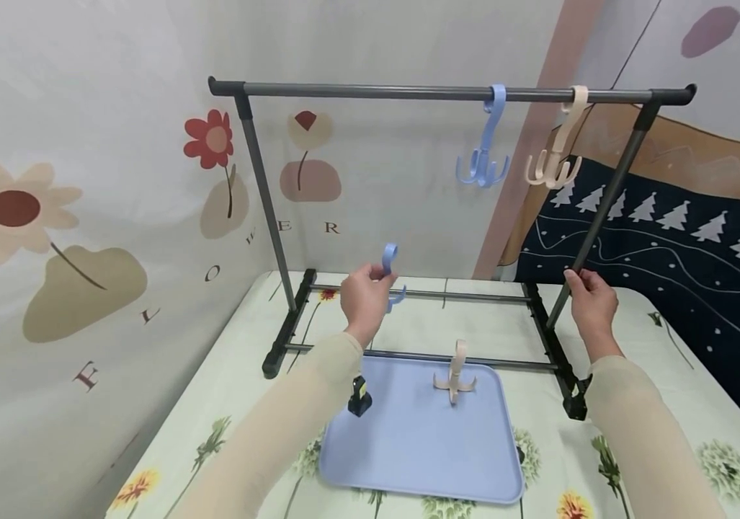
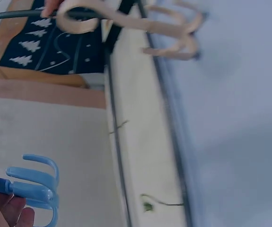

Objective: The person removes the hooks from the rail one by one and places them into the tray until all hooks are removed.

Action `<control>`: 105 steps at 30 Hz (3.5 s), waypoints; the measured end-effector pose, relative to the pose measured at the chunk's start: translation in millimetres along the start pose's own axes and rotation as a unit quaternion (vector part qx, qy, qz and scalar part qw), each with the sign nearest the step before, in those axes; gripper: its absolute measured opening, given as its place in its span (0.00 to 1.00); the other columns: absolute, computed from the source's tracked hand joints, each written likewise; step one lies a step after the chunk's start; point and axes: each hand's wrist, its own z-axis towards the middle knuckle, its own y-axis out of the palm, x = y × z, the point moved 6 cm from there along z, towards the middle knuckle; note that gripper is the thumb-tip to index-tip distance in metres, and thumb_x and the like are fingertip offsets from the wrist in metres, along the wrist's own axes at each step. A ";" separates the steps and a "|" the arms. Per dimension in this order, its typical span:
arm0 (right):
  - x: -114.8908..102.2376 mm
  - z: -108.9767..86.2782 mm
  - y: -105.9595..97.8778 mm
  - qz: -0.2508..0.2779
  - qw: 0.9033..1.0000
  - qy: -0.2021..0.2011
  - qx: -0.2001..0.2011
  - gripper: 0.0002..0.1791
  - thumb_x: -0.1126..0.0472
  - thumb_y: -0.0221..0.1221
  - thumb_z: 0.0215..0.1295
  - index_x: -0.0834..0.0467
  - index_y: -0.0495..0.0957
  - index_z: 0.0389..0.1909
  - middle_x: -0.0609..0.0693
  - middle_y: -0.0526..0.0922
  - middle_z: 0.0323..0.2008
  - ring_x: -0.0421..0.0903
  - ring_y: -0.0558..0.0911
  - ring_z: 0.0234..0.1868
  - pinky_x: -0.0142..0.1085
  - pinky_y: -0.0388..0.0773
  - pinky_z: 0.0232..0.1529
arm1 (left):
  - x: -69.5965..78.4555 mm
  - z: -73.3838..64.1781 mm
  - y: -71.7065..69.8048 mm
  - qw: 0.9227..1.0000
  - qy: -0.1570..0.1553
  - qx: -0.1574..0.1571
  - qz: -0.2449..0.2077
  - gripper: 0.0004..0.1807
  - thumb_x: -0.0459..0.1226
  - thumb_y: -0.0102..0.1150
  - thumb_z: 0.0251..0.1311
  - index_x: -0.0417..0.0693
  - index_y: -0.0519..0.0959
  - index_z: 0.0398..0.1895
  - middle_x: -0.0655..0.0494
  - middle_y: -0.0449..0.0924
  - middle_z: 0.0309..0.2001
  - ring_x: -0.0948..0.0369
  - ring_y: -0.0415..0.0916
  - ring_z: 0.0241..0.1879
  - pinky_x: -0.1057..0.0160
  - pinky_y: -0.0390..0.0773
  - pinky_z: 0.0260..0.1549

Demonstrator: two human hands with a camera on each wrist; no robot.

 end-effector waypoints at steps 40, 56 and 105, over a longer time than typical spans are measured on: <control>-1.0 -1.9 -2.1 0.000 1.000 0.006 0.003 0.31 0.39 0.54 0.70 0.58 0.76 0.63 0.45 0.81 0.46 0.32 0.76 0.41 0.42 0.72 0.61 | -67.0 -120.0 19.5 0.998 -0.042 0.007 -0.048 0.17 0.23 0.71 0.44 0.39 0.80 0.40 0.40 0.86 0.38 0.44 0.84 0.44 0.49 0.82 0.45; -2.9 -2.6 -4.5 0.001 1.000 0.000 0.009 0.31 0.39 0.54 0.70 0.59 0.77 0.62 0.43 0.81 0.43 0.32 0.76 0.40 0.42 0.72 0.60 | -73.1 -112.7 -9.2 0.995 -0.089 -0.016 -0.046 0.26 0.24 0.68 0.46 0.39 0.78 0.53 0.41 0.82 0.50 0.46 0.80 0.51 0.51 0.81 0.46; -50.8 -29.6 -15.2 -0.103 0.990 -0.092 -0.029 0.28 0.44 0.54 0.73 0.61 0.76 0.62 0.59 0.81 0.54 0.55 0.79 0.54 0.42 0.74 0.49 | -63.8 107.8 -159.9 0.993 -0.047 0.083 -0.073 0.31 0.50 0.63 0.64 0.48 0.70 0.67 0.52 0.72 0.63 0.58 0.69 0.63 0.61 0.71 0.59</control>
